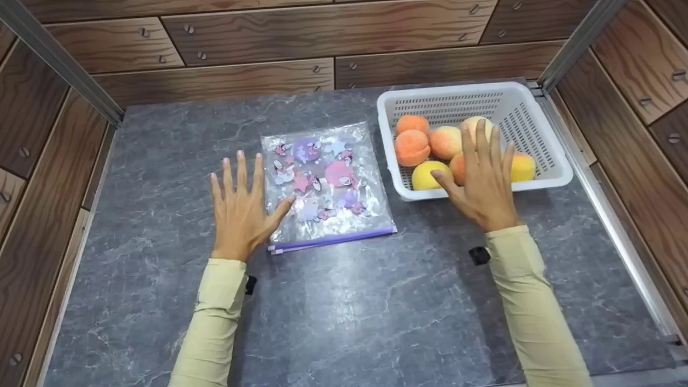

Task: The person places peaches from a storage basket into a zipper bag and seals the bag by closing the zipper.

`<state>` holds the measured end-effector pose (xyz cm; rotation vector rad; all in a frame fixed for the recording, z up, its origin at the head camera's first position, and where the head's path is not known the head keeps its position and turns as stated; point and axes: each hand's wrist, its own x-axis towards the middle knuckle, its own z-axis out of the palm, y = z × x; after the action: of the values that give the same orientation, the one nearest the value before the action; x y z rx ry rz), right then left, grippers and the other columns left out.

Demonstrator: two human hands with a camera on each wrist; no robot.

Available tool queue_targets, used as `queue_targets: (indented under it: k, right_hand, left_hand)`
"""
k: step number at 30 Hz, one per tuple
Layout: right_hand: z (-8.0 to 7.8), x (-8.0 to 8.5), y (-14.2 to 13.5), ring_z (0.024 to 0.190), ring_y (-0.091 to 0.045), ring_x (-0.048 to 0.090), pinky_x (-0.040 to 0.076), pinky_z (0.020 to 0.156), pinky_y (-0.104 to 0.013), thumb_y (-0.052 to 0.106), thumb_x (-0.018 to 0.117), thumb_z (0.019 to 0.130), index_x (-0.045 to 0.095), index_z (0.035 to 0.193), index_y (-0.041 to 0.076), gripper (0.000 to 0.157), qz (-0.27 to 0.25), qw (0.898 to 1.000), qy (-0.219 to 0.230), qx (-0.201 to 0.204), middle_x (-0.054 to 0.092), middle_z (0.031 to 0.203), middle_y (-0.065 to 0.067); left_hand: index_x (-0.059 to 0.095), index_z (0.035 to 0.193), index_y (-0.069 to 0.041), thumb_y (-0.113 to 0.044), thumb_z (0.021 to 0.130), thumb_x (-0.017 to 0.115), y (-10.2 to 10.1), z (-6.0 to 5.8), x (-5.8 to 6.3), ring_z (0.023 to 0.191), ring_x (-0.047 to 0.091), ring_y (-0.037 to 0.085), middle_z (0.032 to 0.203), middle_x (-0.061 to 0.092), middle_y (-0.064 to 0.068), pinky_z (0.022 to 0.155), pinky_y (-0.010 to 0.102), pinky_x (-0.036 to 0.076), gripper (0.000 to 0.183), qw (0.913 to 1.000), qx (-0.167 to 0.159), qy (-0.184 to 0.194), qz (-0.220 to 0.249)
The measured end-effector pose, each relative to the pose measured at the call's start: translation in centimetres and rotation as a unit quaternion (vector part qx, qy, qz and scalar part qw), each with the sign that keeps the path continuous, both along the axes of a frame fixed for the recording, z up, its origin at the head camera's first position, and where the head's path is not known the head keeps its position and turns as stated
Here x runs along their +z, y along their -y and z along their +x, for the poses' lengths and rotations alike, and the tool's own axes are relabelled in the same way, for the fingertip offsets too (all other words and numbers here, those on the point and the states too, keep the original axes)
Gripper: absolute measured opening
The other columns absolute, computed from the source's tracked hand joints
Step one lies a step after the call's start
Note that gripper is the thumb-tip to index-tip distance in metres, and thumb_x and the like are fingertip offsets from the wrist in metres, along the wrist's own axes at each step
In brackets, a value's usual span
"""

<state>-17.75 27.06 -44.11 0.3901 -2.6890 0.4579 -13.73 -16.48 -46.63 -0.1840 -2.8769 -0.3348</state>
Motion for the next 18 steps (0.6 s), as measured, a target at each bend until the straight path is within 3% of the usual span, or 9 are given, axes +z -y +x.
queue_targets:
  k: [7,13,18]
  right_hand:
    - [0.3,-0.1,0.6,0.154,-0.038,0.000,-0.006,0.122,-0.058,0.064,0.051,0.098,0.020,0.161,0.007,0.091,-0.010,1.000,0.015,0.008,0.010,0.168,-0.017]
    - [0.9,-0.9,1.8,0.152,-0.041,0.016,0.010,0.124,-0.055,0.048,0.064,0.097,0.031,0.156,0.001,0.083,-0.023,0.999,0.010,0.040,0.022,0.164,-0.021]
    - [1.4,-1.4,3.4,0.149,-0.041,0.025,0.017,0.124,-0.050,0.039,0.068,0.097,0.035,0.154,-0.001,0.078,-0.028,0.996,0.013,0.083,0.030,0.160,-0.026]
  left_hand:
    - [0.018,0.163,-0.014,-0.073,0.094,0.045,-0.2,0.3,0.0,0.152,0.005,0.045,0.167,0.009,0.021,0.123,0.060,-0.001,0.094,0.9999,-0.014,0.007,0.004]
    - [0.034,0.157,-0.009,-0.051,0.100,0.057,-0.5,1.0,-0.2,0.150,0.020,0.043,0.164,0.023,0.023,0.124,0.056,0.010,0.075,0.9955,-0.088,0.028,0.020]
    - [0.049,0.148,-0.007,-0.039,0.100,0.064,-1.4,1.7,-1.1,0.140,0.040,0.043,0.153,0.044,0.021,0.118,0.059,0.029,0.059,0.9903,-0.134,0.025,0.029]
